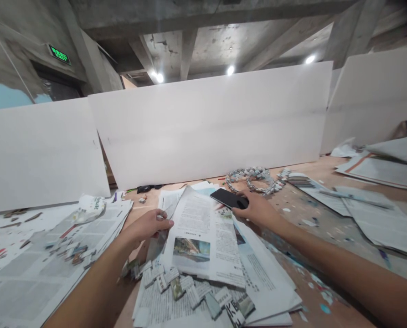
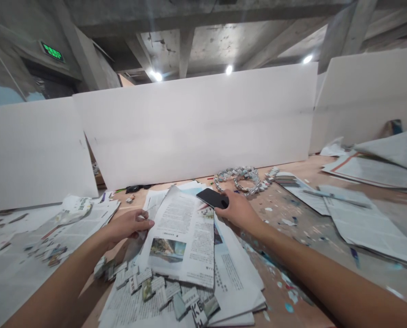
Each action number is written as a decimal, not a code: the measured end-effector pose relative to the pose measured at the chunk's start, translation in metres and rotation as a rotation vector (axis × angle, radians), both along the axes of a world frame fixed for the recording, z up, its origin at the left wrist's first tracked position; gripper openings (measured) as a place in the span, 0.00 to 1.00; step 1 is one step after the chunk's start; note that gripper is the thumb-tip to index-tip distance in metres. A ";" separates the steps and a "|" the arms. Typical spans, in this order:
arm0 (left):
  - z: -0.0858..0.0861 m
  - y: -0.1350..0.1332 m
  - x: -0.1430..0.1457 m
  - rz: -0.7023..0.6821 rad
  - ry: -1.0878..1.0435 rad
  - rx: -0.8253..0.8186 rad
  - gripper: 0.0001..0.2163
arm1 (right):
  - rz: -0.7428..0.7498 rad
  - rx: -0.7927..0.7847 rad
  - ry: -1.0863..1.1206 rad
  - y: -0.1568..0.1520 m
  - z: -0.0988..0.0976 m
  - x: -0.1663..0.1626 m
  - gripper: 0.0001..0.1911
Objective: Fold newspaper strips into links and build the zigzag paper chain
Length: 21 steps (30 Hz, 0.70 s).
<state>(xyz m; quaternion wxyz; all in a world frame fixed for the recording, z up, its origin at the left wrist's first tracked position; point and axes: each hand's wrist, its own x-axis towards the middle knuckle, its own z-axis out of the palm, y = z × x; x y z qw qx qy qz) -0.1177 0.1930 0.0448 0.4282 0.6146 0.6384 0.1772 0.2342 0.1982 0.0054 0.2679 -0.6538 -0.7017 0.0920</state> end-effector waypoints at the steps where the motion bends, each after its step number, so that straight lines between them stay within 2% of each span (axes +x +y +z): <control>1: 0.000 0.000 -0.001 0.011 0.004 0.001 0.13 | -0.005 -0.014 0.017 -0.001 0.002 0.001 0.24; 12: -0.004 -0.003 0.006 0.034 -0.054 0.082 0.11 | -0.043 -0.099 0.150 -0.002 0.012 0.002 0.19; 17: -0.005 -0.003 0.005 0.003 -0.089 0.049 0.10 | -0.084 -0.084 0.132 0.002 0.018 0.012 0.17; 21: -0.005 -0.004 0.005 -0.027 -0.101 0.003 0.09 | -0.068 -0.084 0.071 0.002 0.022 0.016 0.22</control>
